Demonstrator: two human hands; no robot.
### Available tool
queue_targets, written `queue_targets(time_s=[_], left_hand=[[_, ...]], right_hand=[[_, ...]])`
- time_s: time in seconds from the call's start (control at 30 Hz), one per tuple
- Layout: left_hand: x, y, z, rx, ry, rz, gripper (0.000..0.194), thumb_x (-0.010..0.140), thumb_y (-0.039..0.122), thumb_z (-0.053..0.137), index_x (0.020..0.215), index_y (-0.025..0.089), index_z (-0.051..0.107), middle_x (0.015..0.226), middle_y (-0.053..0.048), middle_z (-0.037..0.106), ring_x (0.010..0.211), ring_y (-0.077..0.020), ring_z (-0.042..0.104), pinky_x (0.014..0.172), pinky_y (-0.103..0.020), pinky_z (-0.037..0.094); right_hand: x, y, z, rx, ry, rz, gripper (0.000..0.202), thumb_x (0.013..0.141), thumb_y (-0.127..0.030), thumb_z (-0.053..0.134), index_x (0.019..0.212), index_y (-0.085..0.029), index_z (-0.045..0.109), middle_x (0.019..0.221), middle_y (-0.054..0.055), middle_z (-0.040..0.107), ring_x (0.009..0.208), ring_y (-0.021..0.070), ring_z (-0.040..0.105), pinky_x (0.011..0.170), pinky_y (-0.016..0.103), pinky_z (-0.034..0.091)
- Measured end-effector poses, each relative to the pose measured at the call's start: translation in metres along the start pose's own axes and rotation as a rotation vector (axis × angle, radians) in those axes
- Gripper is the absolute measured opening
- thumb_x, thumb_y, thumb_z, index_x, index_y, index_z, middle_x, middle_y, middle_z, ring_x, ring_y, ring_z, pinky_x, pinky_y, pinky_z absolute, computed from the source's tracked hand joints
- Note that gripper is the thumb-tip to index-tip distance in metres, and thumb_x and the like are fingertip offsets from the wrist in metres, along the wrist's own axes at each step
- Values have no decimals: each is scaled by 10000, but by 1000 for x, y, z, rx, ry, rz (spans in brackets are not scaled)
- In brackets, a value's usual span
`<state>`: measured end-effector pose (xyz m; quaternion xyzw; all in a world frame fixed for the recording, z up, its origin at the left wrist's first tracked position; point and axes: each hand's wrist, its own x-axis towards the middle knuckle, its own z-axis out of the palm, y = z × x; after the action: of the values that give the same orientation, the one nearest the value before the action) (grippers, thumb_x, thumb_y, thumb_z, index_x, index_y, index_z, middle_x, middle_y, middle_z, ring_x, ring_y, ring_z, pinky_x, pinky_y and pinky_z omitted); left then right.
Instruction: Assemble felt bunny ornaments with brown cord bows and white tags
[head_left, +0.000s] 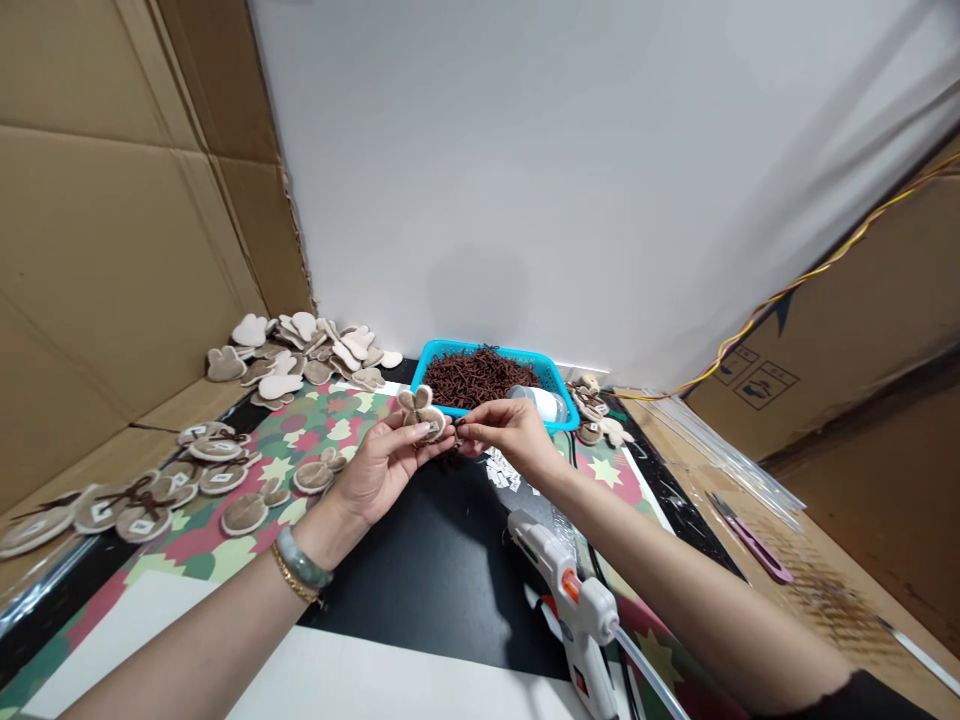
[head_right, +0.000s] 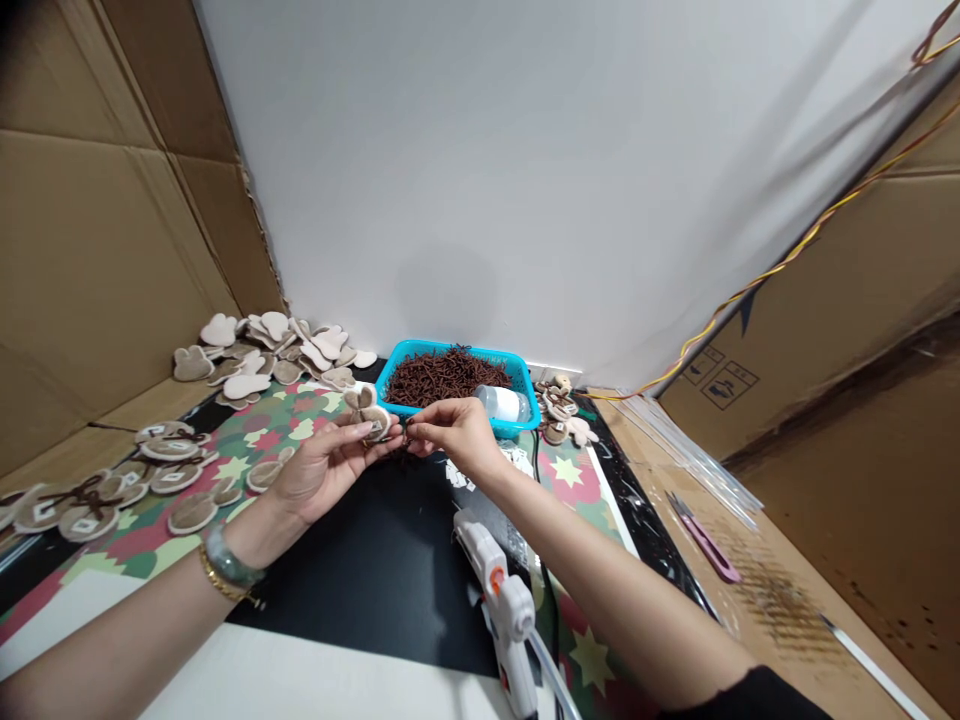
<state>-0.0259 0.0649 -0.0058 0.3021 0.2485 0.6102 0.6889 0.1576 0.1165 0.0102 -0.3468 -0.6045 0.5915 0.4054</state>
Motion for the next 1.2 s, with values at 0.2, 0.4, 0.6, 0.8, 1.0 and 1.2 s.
queue_targets(time_s=[0.2,0.4,0.6,0.8,1.0,1.2], left_hand=[[-1,-1,4,1,25,9,174,725,81,750,881,155,726,871,-44,758,897,-184,711,918,-335,568],[-2,-1,6,35,-10,0,78,724,110,755,799,126,740,878,-64,759,892,-198,714,934,-323,548],[-1,-1,3,7,41,2,118,695,108,777,801,135,733,858,-50,750,853,-192,706,926,-360,553],[3,-2,-3,-22,141,30,200,706,63,757,868,176,722,871,-10,740,818,-145,686,819,-288,568],[2,-3,0,49,43,39,173,734,98,752,896,149,716,903,-48,741,870,-173,693,872,-300,559],[6,2,-5,98,175,86,188,701,115,786,875,156,728,875,-16,734,801,-133,677,795,-257,555]], right_hand=[[1,0,0,46,-20,21,293,615,-336,864,784,-116,771,668,63,754,604,170,706,623,286,581],[2,4,0,76,-39,38,284,629,-331,856,813,-130,777,705,53,756,601,142,690,598,258,577],[2,5,-4,92,37,24,272,593,-293,873,793,-144,765,686,37,747,600,143,689,569,243,552],[-2,-7,-8,56,-4,-25,270,596,-277,885,790,-147,750,657,23,732,587,143,685,571,253,544],[-8,-6,-4,52,-84,-21,301,632,-319,879,840,-150,741,679,26,736,578,133,670,587,272,548],[-1,5,-11,-193,-114,-42,278,683,-338,832,880,-157,756,737,45,745,649,164,672,623,293,532]])
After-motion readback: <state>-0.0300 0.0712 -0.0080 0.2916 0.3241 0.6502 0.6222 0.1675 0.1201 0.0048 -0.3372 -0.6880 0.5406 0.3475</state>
